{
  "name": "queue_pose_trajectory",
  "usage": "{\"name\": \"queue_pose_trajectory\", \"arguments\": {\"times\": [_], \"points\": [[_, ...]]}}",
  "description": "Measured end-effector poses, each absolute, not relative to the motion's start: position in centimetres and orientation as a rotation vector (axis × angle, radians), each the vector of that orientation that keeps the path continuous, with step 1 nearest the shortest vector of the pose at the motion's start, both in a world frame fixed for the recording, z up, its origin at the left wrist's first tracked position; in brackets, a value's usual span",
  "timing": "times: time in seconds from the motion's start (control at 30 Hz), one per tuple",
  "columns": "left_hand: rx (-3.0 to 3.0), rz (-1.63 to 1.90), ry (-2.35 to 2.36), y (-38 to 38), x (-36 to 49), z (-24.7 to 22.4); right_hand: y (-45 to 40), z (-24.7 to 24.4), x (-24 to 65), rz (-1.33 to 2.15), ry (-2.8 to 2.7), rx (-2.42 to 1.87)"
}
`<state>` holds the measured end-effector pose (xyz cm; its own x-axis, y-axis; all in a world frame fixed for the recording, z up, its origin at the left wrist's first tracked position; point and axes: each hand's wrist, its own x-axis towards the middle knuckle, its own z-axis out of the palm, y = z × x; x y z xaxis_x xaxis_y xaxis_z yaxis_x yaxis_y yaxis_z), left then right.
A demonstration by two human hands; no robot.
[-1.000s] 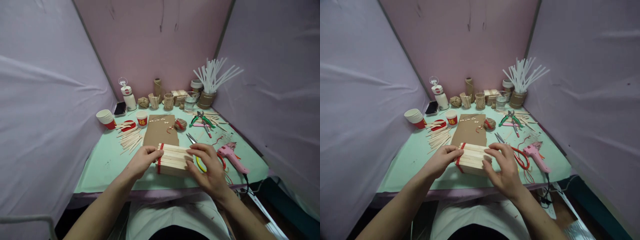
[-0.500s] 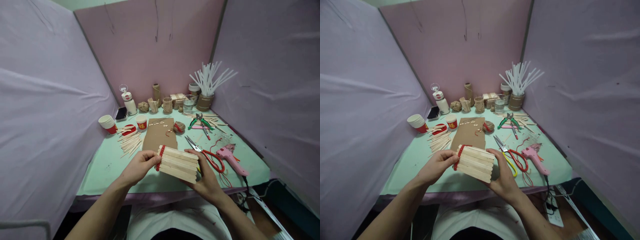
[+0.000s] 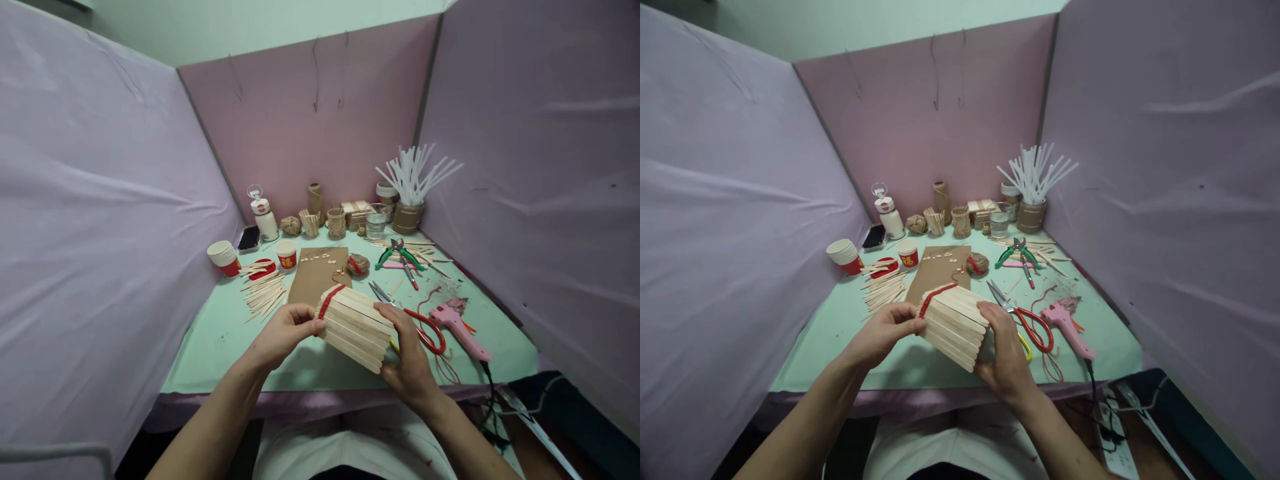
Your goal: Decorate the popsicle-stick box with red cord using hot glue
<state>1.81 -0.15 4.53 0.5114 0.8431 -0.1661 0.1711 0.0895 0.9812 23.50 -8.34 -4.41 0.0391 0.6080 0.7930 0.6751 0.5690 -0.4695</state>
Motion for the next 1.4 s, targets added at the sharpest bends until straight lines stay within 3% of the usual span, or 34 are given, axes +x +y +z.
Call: {"name": "queue_pose_trajectory", "arguments": {"times": [0.8,1.4], "points": [[1.401,0.639,0.856,0.8,2.4,2.5,-8.4,-5.0,23.3,-0.403,-1.752,-1.03],[1.545,0.52,0.865,3.1,2.2,4.2,-7.4,-7.3,22.1,-0.523,-1.792,-1.038]]}}
